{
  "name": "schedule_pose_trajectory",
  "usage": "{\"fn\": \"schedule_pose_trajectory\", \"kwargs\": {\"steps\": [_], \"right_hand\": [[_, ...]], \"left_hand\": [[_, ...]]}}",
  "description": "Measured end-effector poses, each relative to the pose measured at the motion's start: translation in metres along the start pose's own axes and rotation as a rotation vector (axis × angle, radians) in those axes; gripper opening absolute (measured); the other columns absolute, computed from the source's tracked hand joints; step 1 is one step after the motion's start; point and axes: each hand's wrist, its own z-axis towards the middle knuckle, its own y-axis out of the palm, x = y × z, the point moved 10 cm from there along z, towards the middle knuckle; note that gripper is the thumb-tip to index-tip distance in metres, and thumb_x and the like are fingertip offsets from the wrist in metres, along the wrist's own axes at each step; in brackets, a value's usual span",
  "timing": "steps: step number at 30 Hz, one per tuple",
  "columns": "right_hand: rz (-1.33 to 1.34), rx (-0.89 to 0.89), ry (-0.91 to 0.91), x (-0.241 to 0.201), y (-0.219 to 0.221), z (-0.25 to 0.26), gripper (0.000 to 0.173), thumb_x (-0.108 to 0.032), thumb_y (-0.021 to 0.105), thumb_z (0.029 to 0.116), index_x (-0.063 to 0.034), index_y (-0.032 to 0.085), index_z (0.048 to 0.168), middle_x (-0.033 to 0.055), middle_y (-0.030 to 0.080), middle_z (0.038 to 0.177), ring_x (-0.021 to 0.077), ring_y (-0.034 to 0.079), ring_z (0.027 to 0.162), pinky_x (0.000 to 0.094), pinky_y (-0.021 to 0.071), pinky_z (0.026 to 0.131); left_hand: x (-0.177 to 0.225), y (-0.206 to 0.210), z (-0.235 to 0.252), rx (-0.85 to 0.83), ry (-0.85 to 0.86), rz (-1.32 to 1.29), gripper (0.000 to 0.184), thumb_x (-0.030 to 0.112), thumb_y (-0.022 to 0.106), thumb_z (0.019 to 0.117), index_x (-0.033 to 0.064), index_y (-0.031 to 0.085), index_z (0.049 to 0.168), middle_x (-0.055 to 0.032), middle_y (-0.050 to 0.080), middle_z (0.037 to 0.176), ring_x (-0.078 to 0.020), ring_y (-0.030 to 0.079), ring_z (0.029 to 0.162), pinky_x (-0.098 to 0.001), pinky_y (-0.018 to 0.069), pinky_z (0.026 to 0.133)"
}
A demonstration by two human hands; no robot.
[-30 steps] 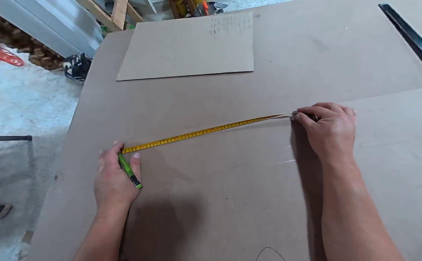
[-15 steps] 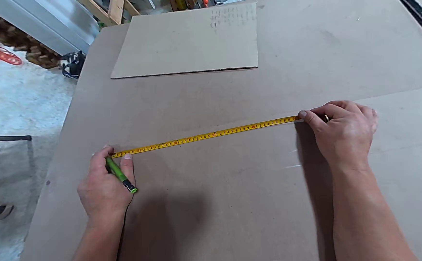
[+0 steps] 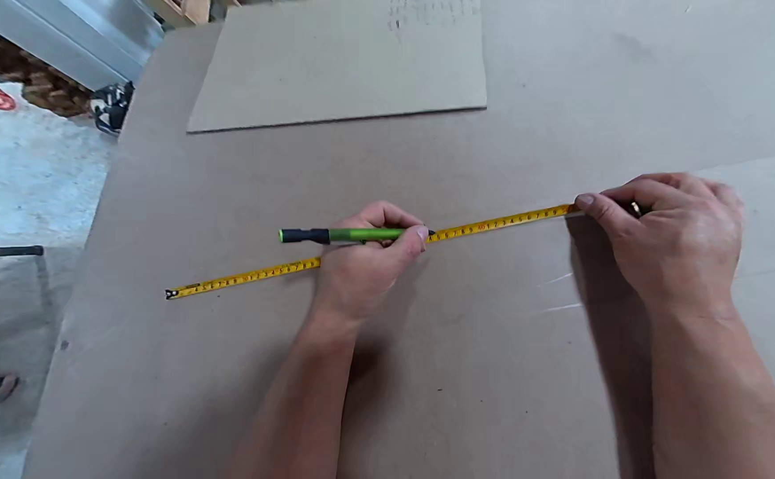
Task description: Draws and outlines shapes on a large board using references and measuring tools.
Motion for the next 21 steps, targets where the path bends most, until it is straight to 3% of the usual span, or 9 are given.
{"fn": "schedule_pose_trajectory", "kwargs": {"steps": [4, 9, 21], "right_hand": [[0.017, 0.010, 0.005, -0.0026, -0.0011, -0.0006, 0.041, -0.066, 0.066, 0.0908, -0.0267, 0.079, 0.094, 0.0026, 0.070, 0.119, 0.0320, 0.053, 0.129, 0.0637, 0.0254, 0.117], [0.004, 0.016, 0.011, -0.0018, -0.0009, -0.0014, 0.041, -0.066, 0.065, 0.0908, -0.0276, 0.079, 0.094, 0.0014, 0.070, 0.119, 0.0305, 0.053, 0.130, 0.0623, 0.0277, 0.116], [0.024, 0.013, 0.016, -0.0011, -0.0013, -0.0009, 0.039, -0.064, 0.067, 0.0910, -0.0273, 0.079, 0.093, 0.0009, 0.070, 0.118, 0.0303, 0.053, 0.130, 0.0619, 0.0272, 0.117]], "left_hand": [[0.0073, 0.0083, -0.0026, -0.106, 0.023, 0.106, 0.012, 0.004, 0.071, 0.0920, 0.0082, 0.072, 0.103, -0.0028, 0.070, 0.081, -0.0112, 0.063, 0.061, -0.0224, 0.0522, 0.050], [0.0059, 0.0058, -0.0027, -0.056, -0.026, 0.267, 0.006, 0.011, 0.075, 0.0900, 0.0161, 0.074, 0.092, 0.0034, 0.070, 0.073, -0.0081, 0.060, 0.054, -0.0225, 0.0483, 0.044], [0.0043, 0.0092, -0.0008, -0.064, -0.022, 0.287, 0.006, 0.011, 0.076, 0.0902, 0.0157, 0.074, 0.093, 0.0026, 0.071, 0.074, -0.0089, 0.062, 0.054, -0.0234, 0.0499, 0.045]]}}
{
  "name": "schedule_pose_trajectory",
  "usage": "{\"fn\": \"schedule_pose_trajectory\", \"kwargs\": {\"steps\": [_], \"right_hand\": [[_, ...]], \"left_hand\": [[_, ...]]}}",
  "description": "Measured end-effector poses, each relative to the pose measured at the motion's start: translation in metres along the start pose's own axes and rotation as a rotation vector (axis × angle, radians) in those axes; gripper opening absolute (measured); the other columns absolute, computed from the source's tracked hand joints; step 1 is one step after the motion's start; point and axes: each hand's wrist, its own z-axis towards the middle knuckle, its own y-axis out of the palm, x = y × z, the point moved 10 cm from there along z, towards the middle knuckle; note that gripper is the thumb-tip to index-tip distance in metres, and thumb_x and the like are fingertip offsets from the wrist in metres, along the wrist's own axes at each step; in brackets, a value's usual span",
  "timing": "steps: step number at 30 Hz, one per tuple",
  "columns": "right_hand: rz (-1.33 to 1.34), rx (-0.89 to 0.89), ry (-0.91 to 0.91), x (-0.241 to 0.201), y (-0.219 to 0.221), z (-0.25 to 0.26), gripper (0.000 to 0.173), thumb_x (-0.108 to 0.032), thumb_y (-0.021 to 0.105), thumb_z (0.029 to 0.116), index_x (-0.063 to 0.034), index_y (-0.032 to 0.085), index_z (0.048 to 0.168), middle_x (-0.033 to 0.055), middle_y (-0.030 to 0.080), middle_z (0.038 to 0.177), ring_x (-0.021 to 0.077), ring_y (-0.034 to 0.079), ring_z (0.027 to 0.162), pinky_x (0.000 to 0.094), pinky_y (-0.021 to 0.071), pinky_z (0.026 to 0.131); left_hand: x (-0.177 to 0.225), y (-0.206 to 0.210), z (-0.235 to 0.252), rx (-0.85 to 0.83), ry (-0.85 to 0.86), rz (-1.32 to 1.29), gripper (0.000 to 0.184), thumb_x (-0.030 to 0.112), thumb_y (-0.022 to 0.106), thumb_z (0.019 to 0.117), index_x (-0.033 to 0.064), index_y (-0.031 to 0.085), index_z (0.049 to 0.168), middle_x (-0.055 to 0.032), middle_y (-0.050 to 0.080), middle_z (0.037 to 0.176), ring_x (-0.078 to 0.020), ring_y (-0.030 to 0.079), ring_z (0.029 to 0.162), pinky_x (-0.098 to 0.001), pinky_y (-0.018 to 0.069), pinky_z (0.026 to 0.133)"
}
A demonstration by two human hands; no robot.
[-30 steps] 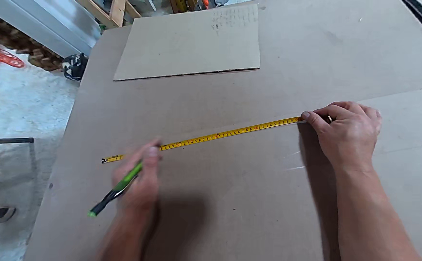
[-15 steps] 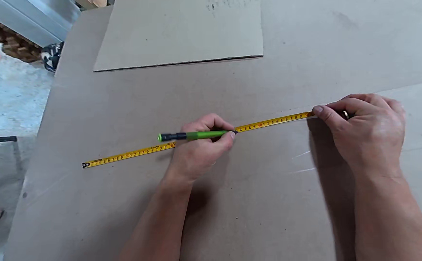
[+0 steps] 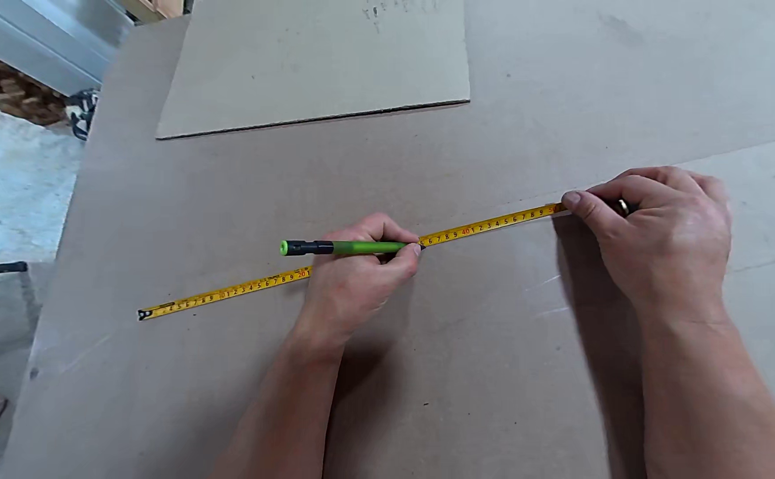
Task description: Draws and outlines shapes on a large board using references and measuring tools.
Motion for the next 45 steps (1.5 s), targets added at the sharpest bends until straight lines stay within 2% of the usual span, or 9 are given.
{"fn": "schedule_pose_trajectory", "kwargs": {"steps": [12, 24, 27, 30, 33, 37, 39, 41, 45], "right_hand": [[0.006, 0.003, -0.008, -0.001, 0.001, 0.000, 0.036, -0.063, 0.067, 0.0916, -0.0286, 0.079, 0.093, -0.0011, 0.071, 0.116, 0.0284, 0.053, 0.130, 0.0604, 0.0277, 0.117], [0.005, 0.005, 0.002, 0.000, 0.000, 0.000, 0.037, -0.064, 0.066, 0.0910, -0.0293, 0.079, 0.092, -0.0005, 0.070, 0.117, 0.0290, 0.053, 0.128, 0.0577, 0.0339, 0.111], [0.025, 0.013, -0.013, -0.001, 0.000, 0.000, 0.038, -0.063, 0.066, 0.0914, -0.0276, 0.079, 0.093, 0.0010, 0.071, 0.117, 0.0301, 0.054, 0.127, 0.0575, 0.0351, 0.110], [0.060, 0.023, -0.004, 0.001, -0.002, -0.001, 0.035, -0.061, 0.068, 0.0911, -0.0280, 0.080, 0.091, 0.0002, 0.071, 0.115, 0.0281, 0.055, 0.124, 0.0554, 0.0377, 0.107], [0.082, 0.007, 0.003, 0.004, -0.002, 0.001, 0.034, -0.062, 0.069, 0.0906, -0.0302, 0.080, 0.091, -0.0033, 0.071, 0.113, 0.0248, 0.056, 0.121, 0.0522, 0.0419, 0.102], [0.077, -0.021, 0.005, 0.006, -0.001, 0.003, 0.034, -0.064, 0.068, 0.0900, -0.0324, 0.080, 0.091, -0.0055, 0.071, 0.115, 0.0230, 0.057, 0.122, 0.0508, 0.0444, 0.099], [0.098, -0.027, -0.020, 0.000, 0.000, 0.001, 0.034, -0.062, 0.068, 0.0911, -0.0298, 0.080, 0.092, -0.0037, 0.071, 0.115, 0.0246, 0.057, 0.122, 0.0525, 0.0442, 0.098], [0.107, 0.028, -0.101, -0.011, -0.001, -0.010, 0.035, -0.060, 0.067, 0.0925, -0.0274, 0.080, 0.091, -0.0031, 0.072, 0.112, 0.0235, 0.061, 0.116, 0.0515, 0.0480, 0.096], [0.047, 0.076, -0.206, -0.034, -0.008, -0.074, 0.033, -0.061, 0.068, 0.0906, -0.0291, 0.078, 0.094, -0.0042, 0.072, 0.112, 0.0213, 0.061, 0.116, 0.0493, 0.0501, 0.098]], "left_hand": [[0.001, -0.001, -0.001, 0.009, 0.023, 0.011, 0.006, 0.011, 0.076, 0.0893, 0.0155, 0.074, 0.091, 0.0034, 0.070, 0.073, -0.0080, 0.061, 0.054, -0.0223, 0.0497, 0.045], [0.000, 0.000, 0.000, 0.005, -0.009, 0.014, 0.005, 0.012, 0.076, 0.0907, 0.0167, 0.074, 0.090, 0.0032, 0.070, 0.072, -0.0088, 0.061, 0.054, -0.0237, 0.0490, 0.044], [-0.002, -0.006, -0.002, 0.060, 0.018, -0.025, 0.003, 0.014, 0.074, 0.0902, 0.0161, 0.073, 0.089, 0.0031, 0.072, 0.075, -0.0089, 0.062, 0.055, -0.0246, 0.0508, 0.046], [-0.001, -0.024, -0.005, 0.255, 0.149, -0.141, 0.006, 0.014, 0.067, 0.0952, 0.0098, 0.069, 0.099, -0.0005, 0.072, 0.085, -0.0105, 0.066, 0.065, -0.0250, 0.0564, 0.054], [0.005, -0.029, -0.001, 0.356, 0.240, -0.030, 0.021, 0.022, 0.058, 0.1064, 0.0067, 0.068, 0.115, -0.0017, 0.074, 0.095, -0.0107, 0.072, 0.082, -0.0283, 0.0627, 0.073], [0.006, -0.018, 0.004, 0.319, 0.236, 0.230, 0.027, 0.035, 0.054, 0.1079, 0.0161, 0.073, 0.111, 0.0046, 0.069, 0.079, -0.0028, 0.064, 0.067, -0.0251, 0.0541, 0.060], [0.008, -0.015, 0.003, 0.295, 0.241, 0.356, 0.028, 0.039, 0.054, 0.1070, 0.0185, 0.074, 0.108, 0.0021, 0.068, 0.076, -0.0067, 0.062, 0.063, -0.0308, 0.0504, 0.056], [0.010, -0.015, 0.001, 0.284, 0.248, 0.460, 0.032, 0.043, 0.054, 0.1066, 0.0186, 0.075, 0.108, -0.0022, 0.070, 0.077, -0.0139, 0.064, 0.064, -0.0398, 0.0515, 0.057], [0.029, -0.006, -0.023, 0.301, 0.326, 0.664, 0.046, 0.042, 0.046, 0.1093, 0.0052, 0.071, 0.098, -0.0170, 0.068, 0.075, -0.0365, 0.069, 0.070, -0.0572, 0.0526, 0.060]]}}
